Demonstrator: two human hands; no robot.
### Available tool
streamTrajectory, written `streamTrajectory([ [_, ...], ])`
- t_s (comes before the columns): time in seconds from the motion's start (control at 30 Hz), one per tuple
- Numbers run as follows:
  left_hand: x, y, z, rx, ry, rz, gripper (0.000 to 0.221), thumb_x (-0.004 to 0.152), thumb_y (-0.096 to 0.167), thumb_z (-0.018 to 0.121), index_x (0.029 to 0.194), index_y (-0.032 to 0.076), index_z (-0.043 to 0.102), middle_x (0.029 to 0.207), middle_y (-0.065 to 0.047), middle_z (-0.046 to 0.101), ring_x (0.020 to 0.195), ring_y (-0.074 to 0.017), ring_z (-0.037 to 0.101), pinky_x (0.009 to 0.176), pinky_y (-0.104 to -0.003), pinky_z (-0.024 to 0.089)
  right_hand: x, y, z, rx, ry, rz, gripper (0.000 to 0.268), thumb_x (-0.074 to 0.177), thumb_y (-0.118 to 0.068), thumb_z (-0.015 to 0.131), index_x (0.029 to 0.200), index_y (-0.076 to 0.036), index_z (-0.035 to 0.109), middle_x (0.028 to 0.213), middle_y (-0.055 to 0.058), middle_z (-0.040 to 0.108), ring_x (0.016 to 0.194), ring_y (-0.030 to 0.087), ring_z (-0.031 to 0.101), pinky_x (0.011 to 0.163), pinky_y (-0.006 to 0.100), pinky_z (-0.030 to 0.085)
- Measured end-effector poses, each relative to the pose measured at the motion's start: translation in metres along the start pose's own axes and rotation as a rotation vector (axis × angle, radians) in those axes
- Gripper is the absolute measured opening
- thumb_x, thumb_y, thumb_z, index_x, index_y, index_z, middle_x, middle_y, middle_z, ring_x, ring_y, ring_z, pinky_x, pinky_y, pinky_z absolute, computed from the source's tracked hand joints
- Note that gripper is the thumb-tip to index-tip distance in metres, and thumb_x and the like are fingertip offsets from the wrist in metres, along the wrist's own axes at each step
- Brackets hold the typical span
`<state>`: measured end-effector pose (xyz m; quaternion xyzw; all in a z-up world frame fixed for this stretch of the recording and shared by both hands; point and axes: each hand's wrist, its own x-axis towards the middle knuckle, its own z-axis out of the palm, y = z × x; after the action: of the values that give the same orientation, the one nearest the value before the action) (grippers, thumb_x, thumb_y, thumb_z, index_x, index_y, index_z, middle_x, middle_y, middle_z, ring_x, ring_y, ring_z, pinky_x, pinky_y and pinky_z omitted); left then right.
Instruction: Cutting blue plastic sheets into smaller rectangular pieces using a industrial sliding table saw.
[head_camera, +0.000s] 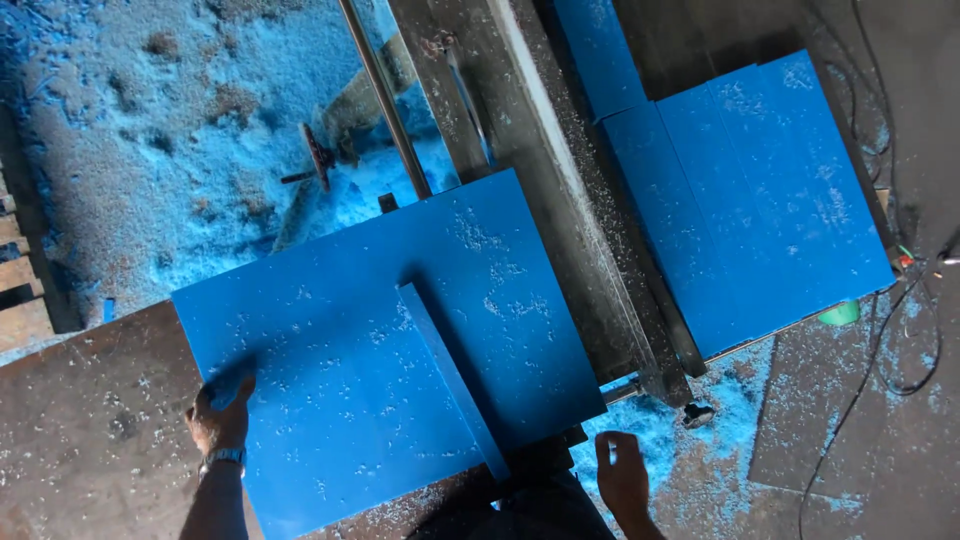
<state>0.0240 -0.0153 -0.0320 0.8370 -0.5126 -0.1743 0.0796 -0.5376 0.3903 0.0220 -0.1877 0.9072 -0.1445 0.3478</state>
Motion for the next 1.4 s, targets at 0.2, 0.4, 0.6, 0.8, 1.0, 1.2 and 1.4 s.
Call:
streamTrajectory([
  [0.2, 0.013, 0.015, 0.003, 0.033, 0.002, -0.013, 0.079, 0.074, 0.054, 0.089, 0.130, 0.003, 0.068, 0.115, -0.023, 0.056, 0.098, -0.0446, 0.061, 0.086, -0.055, 0.049, 0.038, -0.074, 0.009, 0.508, -0.298, 0.563, 0.069, 0.093, -0.056, 0.064, 0.100, 0.012, 0.070, 0.079, 0.021, 0.064, 0.066, 0.038, 0.070, 0.056, 0.048, 0.060],
  [0.4, -0.004, 0.040, 0.007, 0.033, -0.059, -0.005, 0.087, 0.075, 0.056, 0.084, 0.144, 0.008, 0.060, 0.130, -0.028, 0.053, 0.111, -0.0512, 0.057, 0.092, -0.060, 0.049, 0.052, -0.052, 0.012, 0.423, -0.176, 0.506, 0.070, 0.099, -0.057, 0.058, 0.103, 0.011, 0.073, 0.073, 0.018, 0.076, 0.054, 0.030, 0.071, 0.049, 0.035, 0.055],
  [0.6, -0.023, 0.066, 0.023, -0.026, -0.015, -0.014, 0.064, 0.078, 0.053, 0.088, 0.122, 0.008, 0.071, 0.110, -0.025, 0.062, 0.088, -0.0455, 0.065, 0.083, -0.055, 0.052, 0.077, -0.035, -0.004, 0.564, -0.130, 0.510, 0.062, 0.103, -0.046, 0.064, 0.090, 0.014, 0.070, 0.065, 0.020, 0.071, 0.043, 0.027, 0.061, 0.038, 0.034, 0.047],
  [0.8, -0.025, 0.082, 0.021, 0.009, -0.071, 0.035, 0.064, 0.084, 0.058, 0.081, 0.122, 0.008, 0.071, 0.113, -0.023, 0.068, 0.100, -0.0446, 0.064, 0.090, -0.055, 0.050, 0.086, -0.040, -0.017, 0.421, -0.144, 0.474, 0.069, 0.105, -0.052, 0.057, 0.087, 0.012, 0.074, 0.066, 0.018, 0.075, 0.042, 0.024, 0.063, 0.041, 0.030, 0.048],
  [1.0, -0.035, 0.102, 0.011, -0.063, -0.073, -0.038, 0.068, 0.082, 0.061, 0.081, 0.127, 0.011, 0.071, 0.119, -0.024, 0.060, 0.100, -0.0461, 0.063, 0.089, -0.057, 0.051, 0.095, -0.035, -0.019, 0.591, -0.141, 0.508, 0.062, 0.102, -0.048, 0.066, 0.090, 0.013, 0.069, 0.069, 0.020, 0.073, 0.047, 0.025, 0.062, 0.040, 0.031, 0.047],
  [1.2, -0.031, 0.101, 0.016, -0.025, -0.077, -0.032, 0.078, 0.077, 0.066, 0.079, 0.132, 0.012, 0.069, 0.122, -0.026, 0.059, 0.103, -0.0478, 0.061, 0.090, -0.057, 0.050, 0.098, -0.043, -0.021, 0.520, -0.143, 0.521, 0.058, 0.104, -0.044, 0.064, 0.095, 0.012, 0.072, 0.081, 0.019, 0.077, 0.060, 0.026, 0.072, 0.052, 0.032, 0.057],
  [1.4, -0.030, 0.105, 0.015, -0.032, -0.099, -0.056, 0.072, 0.080, 0.063, 0.080, 0.125, 0.008, 0.071, 0.117, -0.026, 0.060, 0.099, -0.0478, 0.062, 0.089, -0.058, 0.050, 0.104, -0.026, -0.006, 0.686, -0.061, 0.498, 0.049, 0.100, -0.036, 0.073, 0.092, 0.012, 0.067, 0.070, 0.020, 0.070, 0.048, 0.024, 0.061, 0.040, 0.029, 0.046],
])
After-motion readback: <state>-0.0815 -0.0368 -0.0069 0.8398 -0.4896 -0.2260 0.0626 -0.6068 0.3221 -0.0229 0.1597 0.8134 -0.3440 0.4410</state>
